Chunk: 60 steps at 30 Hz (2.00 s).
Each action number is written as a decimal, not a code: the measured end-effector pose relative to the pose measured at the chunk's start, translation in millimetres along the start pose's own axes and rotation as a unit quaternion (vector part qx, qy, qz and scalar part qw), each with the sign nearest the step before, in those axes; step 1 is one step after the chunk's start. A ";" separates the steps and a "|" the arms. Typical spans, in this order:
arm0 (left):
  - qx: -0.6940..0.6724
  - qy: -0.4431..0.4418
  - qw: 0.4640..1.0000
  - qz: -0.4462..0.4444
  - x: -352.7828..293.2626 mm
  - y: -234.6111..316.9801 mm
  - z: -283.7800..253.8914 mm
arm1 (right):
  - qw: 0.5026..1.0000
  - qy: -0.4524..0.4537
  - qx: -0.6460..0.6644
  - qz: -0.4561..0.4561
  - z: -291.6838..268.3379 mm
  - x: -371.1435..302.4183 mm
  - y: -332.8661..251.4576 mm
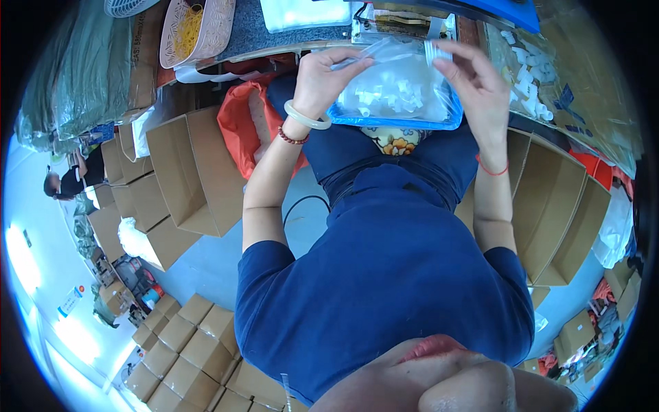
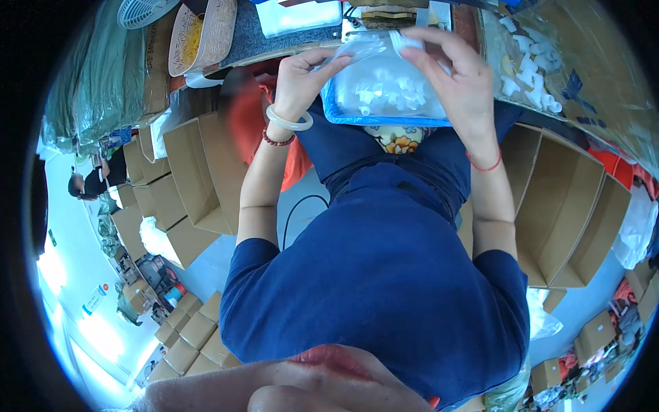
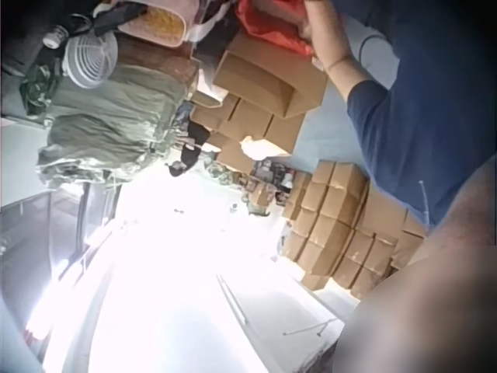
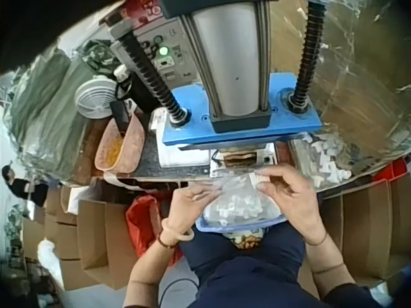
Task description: Filling plastic bags with white stuffing material and sealing them using a heat sealing machine.
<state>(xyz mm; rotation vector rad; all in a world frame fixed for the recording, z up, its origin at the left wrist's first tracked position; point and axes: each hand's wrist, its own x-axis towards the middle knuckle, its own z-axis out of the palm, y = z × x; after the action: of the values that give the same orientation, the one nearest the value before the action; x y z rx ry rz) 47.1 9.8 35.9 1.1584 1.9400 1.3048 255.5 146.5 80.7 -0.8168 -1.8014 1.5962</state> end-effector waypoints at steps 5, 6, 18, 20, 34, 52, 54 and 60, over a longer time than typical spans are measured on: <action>-0.056 -0.096 0.993 -0.032 2.7 16.8 5.1 | 0.956 -0.062 -0.199 -0.206 -2.7 20.6 -14.8; -0.040 -0.138 0.989 -0.044 0.3 19.9 3.6 | 0.941 -0.099 -0.246 -0.210 -4.9 19.4 -13.1; -0.492 -0.183 0.815 -0.245 44.3 -34.9 49.6 | 0.919 0.056 -0.375 -0.113 -49.8 41.1 29.7; -0.532 -0.164 0.786 -0.270 54.7 -30.5 52.5 | 0.867 0.121 -0.470 -0.112 -67.2 47.2 44.5; 0.416 0.053 0.869 0.264 60.6 -112.9 -23.2 | 0.879 0.234 -0.407 -0.086 -98.3 48.2 89.9; -0.107 -0.074 0.990 -0.047 -7.5 19.4 -5.9 | 0.932 -0.041 -0.231 -0.276 13.3 13.9 -23.4; -0.123 -0.131 0.982 -0.049 1.2 13.4 -3.6 | 0.894 -0.130 -0.328 -0.277 -2.2 23.0 -33.1; -0.268 -0.299 0.892 -0.206 12.2 -15.2 22.0 | 0.922 -0.193 -0.302 -0.145 -14.2 36.7 13.5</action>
<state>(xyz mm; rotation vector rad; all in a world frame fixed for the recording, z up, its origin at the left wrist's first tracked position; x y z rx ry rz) 53.0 28.1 13.7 0.6964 1.1764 0.9941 243.9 185.0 69.9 -0.4568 -2.6270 1.0577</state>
